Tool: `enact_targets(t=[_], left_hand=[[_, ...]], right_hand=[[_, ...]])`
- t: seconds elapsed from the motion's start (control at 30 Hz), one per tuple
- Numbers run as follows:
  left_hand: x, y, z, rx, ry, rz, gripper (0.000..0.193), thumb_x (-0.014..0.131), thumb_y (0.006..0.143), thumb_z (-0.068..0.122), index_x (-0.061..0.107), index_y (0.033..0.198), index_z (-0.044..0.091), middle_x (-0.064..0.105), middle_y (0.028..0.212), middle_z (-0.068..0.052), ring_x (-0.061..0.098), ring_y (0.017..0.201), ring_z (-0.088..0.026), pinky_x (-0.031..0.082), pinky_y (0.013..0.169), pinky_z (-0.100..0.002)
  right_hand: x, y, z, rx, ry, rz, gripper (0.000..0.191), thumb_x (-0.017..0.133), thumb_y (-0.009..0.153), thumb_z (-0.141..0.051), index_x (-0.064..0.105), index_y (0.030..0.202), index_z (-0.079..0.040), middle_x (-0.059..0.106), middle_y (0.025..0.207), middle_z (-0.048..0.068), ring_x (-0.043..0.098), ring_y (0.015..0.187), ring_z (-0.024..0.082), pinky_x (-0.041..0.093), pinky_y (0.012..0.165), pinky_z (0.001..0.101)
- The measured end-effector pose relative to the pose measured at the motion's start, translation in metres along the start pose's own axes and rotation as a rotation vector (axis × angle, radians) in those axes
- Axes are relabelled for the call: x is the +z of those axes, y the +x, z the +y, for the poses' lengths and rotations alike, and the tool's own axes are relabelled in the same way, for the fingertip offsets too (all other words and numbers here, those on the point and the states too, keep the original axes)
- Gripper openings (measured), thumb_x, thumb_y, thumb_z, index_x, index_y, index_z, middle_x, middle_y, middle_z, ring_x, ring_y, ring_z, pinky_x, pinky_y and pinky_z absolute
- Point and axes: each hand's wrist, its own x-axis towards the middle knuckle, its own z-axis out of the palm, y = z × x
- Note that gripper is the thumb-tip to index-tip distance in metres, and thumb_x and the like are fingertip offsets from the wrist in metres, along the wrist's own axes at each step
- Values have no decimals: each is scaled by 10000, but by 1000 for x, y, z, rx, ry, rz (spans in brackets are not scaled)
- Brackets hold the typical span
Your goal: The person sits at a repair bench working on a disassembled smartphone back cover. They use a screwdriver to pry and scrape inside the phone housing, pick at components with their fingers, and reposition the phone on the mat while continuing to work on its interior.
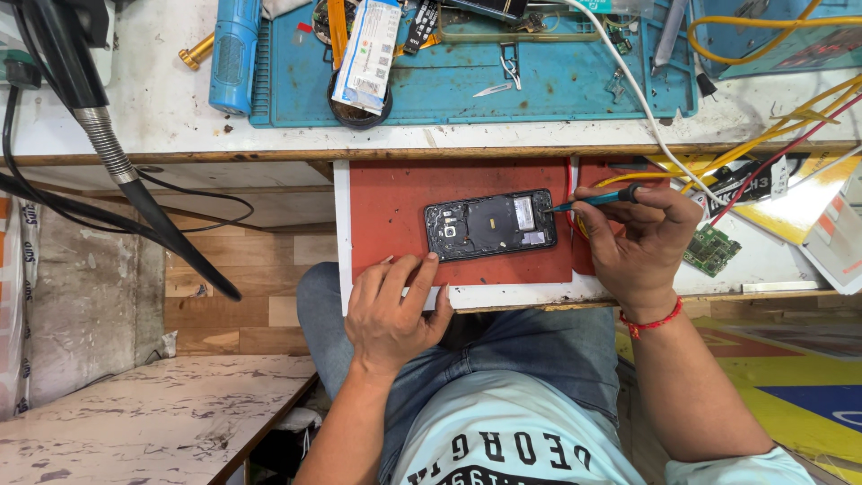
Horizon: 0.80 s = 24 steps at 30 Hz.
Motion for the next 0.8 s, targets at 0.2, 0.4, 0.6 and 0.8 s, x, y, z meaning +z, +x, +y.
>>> enact_targets(t=[0.2, 0.4, 0.6, 0.8], left_hand=[[-3, -3, 2, 3, 3, 6, 333, 768, 857, 281, 765, 1111, 66, 686, 1045, -59, 634, 905, -252, 562, 856, -391], [-6, -7, 6, 3, 3, 4, 338, 770, 854, 279, 764, 1117, 67, 682, 1044, -60, 629, 899, -255, 562, 856, -393], [-8, -9, 8, 5, 5, 1, 339, 768, 860, 280, 762, 1127, 71, 676, 1051, -61, 628, 903, -259, 559, 862, -398], [-9, -12, 11, 4, 7, -1, 335, 763, 866, 283, 761, 1128, 73, 675, 1053, -61, 630, 907, -259, 559, 861, -396]], right_hand=[[-1, -3, -4, 3, 27, 21, 617, 714, 997, 135, 227, 1286, -109, 607, 1195, 244, 745, 1054, 302, 654, 905, 329], [-2, -7, -8, 6, 51, 20, 619, 709, 1002, 142, 231, 1295, -119, 631, 1201, 235, 743, 1055, 298, 653, 905, 332], [-4, -10, -10, -13, 35, 14, 618, 711, 1003, 139, 230, 1294, -119, 652, 1198, 242, 745, 1046, 297, 651, 904, 326], [-6, -13, -12, -29, -1, 10, 614, 721, 1004, 122, 232, 1286, -119, 685, 1170, 245, 751, 1023, 290, 631, 889, 304]])
